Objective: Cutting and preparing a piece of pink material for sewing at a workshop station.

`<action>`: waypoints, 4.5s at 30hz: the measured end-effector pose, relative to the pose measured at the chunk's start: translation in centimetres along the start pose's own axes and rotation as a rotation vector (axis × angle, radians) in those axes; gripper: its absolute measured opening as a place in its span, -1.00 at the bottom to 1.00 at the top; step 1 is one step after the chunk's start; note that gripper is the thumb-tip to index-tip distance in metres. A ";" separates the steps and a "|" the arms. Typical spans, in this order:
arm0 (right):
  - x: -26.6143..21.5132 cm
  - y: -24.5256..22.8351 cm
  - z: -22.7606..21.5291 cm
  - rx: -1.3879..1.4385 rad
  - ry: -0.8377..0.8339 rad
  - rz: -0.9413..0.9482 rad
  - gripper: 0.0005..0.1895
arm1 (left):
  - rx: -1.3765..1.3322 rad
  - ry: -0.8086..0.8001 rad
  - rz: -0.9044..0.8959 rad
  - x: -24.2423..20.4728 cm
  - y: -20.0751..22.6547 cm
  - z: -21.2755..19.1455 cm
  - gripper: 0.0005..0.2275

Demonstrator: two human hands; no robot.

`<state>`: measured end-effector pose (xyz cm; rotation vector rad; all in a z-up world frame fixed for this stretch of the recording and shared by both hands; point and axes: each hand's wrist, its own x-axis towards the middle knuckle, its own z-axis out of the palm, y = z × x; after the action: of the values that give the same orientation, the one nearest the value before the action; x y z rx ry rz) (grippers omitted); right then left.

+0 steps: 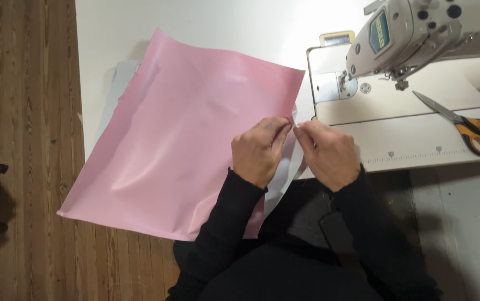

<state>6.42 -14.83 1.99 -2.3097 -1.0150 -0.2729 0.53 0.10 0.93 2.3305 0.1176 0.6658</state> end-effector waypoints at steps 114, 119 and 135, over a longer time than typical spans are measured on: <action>-13.2 2.6 -1.9 1.122 -0.346 1.006 -0.78 | -0.316 0.053 -0.345 -1.0 0.5 2.5 -0.90; -13.2 2.5 -1.7 1.141 -0.323 1.019 -0.79 | -0.343 0.034 -0.364 -1.0 0.4 2.6 -0.90; -12.5 1.9 -2.1 1.076 -0.366 0.992 -0.79 | -0.350 0.043 -0.387 -0.9 0.3 2.4 -0.89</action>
<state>-0.65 -24.61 -2.22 -1.5541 0.0310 0.8956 0.88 -1.85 -0.77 1.8872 0.4248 0.4949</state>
